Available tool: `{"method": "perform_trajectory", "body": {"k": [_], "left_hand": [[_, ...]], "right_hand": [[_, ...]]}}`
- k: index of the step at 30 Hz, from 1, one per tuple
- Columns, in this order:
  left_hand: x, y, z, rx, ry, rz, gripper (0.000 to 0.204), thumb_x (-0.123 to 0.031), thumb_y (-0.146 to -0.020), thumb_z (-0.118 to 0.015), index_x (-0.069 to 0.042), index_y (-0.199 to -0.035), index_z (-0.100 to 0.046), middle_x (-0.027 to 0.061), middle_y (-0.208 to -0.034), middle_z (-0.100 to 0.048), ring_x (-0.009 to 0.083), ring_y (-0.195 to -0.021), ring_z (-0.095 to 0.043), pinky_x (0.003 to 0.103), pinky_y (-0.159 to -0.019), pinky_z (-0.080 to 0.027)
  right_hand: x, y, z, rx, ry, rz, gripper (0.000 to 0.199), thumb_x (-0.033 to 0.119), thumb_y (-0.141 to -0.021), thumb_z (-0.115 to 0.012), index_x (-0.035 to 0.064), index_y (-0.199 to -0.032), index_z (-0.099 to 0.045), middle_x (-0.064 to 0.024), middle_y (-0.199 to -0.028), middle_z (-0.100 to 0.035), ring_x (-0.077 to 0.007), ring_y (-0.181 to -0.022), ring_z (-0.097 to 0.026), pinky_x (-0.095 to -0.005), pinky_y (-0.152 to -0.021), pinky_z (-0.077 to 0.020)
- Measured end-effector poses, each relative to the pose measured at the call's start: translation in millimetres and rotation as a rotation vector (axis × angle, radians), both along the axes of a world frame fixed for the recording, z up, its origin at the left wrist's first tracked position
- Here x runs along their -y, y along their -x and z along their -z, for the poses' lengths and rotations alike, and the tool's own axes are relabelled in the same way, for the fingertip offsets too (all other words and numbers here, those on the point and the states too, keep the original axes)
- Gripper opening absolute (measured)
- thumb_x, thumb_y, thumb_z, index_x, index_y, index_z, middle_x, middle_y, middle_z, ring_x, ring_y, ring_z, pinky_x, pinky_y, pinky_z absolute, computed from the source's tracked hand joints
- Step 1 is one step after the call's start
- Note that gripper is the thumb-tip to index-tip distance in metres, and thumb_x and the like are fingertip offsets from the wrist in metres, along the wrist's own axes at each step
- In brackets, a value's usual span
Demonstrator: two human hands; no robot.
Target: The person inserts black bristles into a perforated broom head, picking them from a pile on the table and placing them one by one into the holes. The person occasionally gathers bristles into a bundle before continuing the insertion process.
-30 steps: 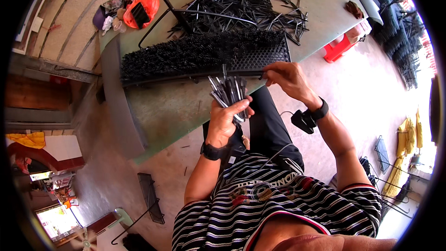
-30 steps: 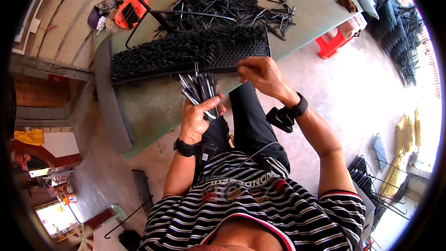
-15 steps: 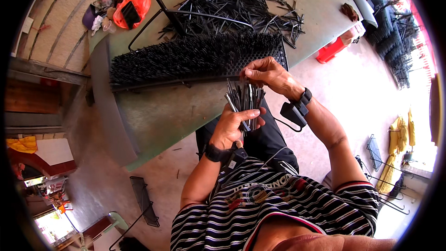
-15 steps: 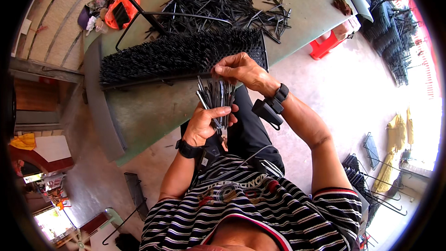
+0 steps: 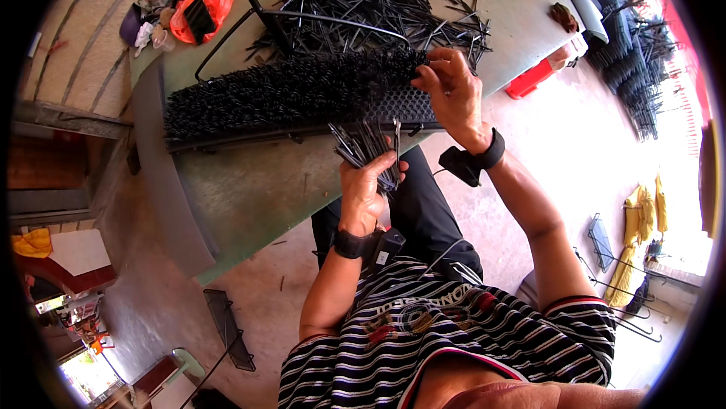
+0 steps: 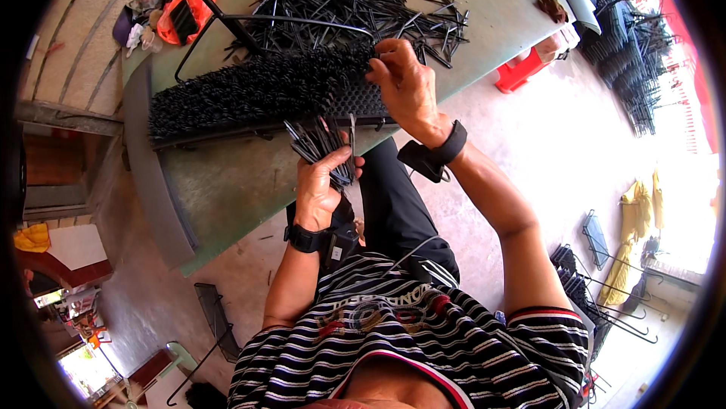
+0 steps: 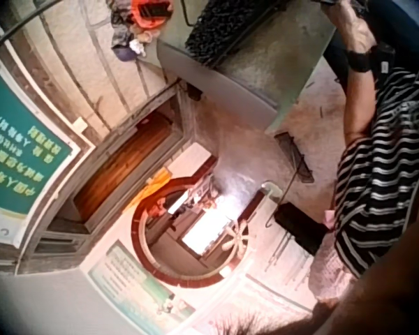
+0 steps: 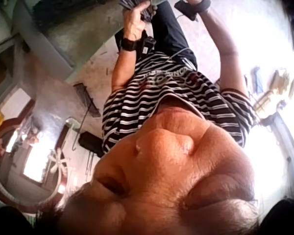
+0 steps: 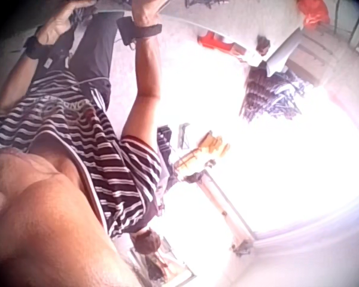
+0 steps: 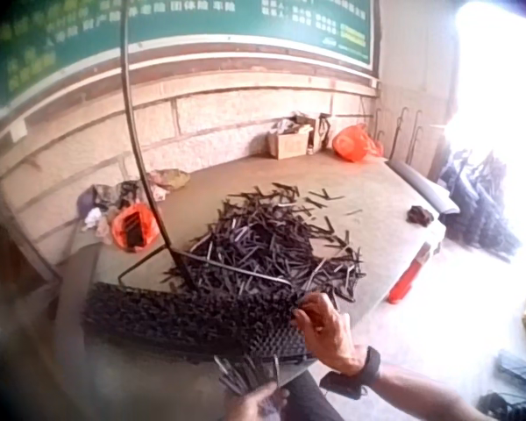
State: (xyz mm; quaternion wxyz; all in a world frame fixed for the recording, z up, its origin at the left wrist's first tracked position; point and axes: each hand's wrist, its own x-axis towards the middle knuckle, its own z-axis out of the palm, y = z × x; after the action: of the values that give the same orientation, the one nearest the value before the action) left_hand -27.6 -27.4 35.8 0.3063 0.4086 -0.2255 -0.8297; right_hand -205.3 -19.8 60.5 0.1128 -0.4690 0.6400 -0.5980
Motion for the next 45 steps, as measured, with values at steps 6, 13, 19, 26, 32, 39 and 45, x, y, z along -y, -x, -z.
{"method": "perform_trajectory", "body": {"k": [6, 13, 19, 26, 32, 39, 45], "left_hand": [[3, -3, 0, 0.037, 0.008, -0.038, 0.019, 0.003, -0.074, -0.064, 0.004, -0.093, -0.06, 0.014, -0.081, -0.066, 0.0237, -0.06, -0.064, 0.032, -0.051, -0.051], [3, -2, 2, 0.055, 0.081, -0.046, 0.022, 0.004, -0.072, -0.066, 0.003, -0.094, -0.06, 0.0136, -0.081, -0.066, 0.023, -0.059, -0.064, 0.031, -0.052, -0.052], [-1, 7, 5, -0.014, 0.154, -0.135, 0.017, 0.007, -0.07, -0.068, 0.004, -0.086, -0.062, 0.0118, -0.079, -0.066, 0.019, -0.059, -0.063, 0.029, -0.05, -0.051], [-5, 11, 8, 0.045, 0.139, -0.115, 0.019, 0.008, -0.07, -0.068, 0.004, -0.087, -0.061, 0.0113, -0.077, -0.065, 0.0188, -0.058, -0.062, 0.029, -0.05, -0.05], [-4, 14, 12, 0.022, 0.142, -0.177, 0.021, 0.012, -0.068, -0.067, 0.005, -0.086, -0.061, 0.0106, -0.077, -0.064, 0.0173, -0.058, -0.061, 0.028, -0.051, -0.05], [-4, 19, 9, 0.04, 0.14, -0.16, 0.022, 0.012, -0.069, -0.066, 0.005, -0.089, -0.06, 0.0104, -0.08, -0.065, 0.0167, -0.06, -0.061, 0.028, -0.051, -0.05], [-6, 24, 9, 0.033, 0.147, -0.187, 0.021, 0.012, -0.071, -0.064, 0.006, -0.09, -0.06, 0.0101, -0.081, -0.065, 0.0162, -0.061, -0.061, 0.026, -0.049, -0.049]], "right_hand": [[10, -1, 13, -0.156, -0.039, -0.03, 0.016, 0.001, -0.086, -0.055, 0.0022, -0.101, -0.049, -0.0131, -0.073, -0.062, -0.0198, -0.069, -0.067, -0.0274, -0.056, -0.0509], [17, 2, 4, -0.612, -0.173, -0.112, 0.011, 0.003, -0.078, -0.061, 0.0009, -0.09, -0.06, -0.0143, -0.076, -0.06, -0.0332, -0.067, -0.06, -0.0361, -0.058, -0.0477], [6, -6, -7, -0.525, -0.201, -0.077, 0.008, 0.008, -0.079, -0.06, 0.0033, -0.085, -0.062, -0.0147, -0.076, -0.061, -0.0335, -0.066, -0.06, -0.0392, -0.056, -0.0474], [7, 3, 2, -0.395, -0.182, 0.068, 0.022, 0.018, -0.081, -0.064, -0.0008, -0.093, -0.064, -0.0152, -0.08, -0.064, -0.0294, -0.065, -0.062, -0.0354, -0.056, -0.0476], [1, -2, -9, -0.138, -0.507, -0.305, 0.026, 0.024, -0.078, -0.068, -0.0001, -0.086, -0.068, -0.0136, -0.067, -0.065, -0.0211, -0.061, -0.064, -0.0307, -0.055, -0.0474], [-16, -10, 2, 0.151, -0.566, -0.329, 0.019, 0.015, -0.078, -0.068, -0.0021, -0.088, -0.067, -0.0079, -0.065, -0.065, -0.0112, -0.055, -0.062, -0.0248, -0.049, -0.0478], [-20, -14, 6, 0.308, -0.597, -0.337, 0.022, 0.013, -0.082, -0.065, -0.0072, -0.09, -0.062, -0.0083, -0.064, -0.064, -0.0098, -0.052, -0.061, -0.0225, -0.044, -0.0458]]}}
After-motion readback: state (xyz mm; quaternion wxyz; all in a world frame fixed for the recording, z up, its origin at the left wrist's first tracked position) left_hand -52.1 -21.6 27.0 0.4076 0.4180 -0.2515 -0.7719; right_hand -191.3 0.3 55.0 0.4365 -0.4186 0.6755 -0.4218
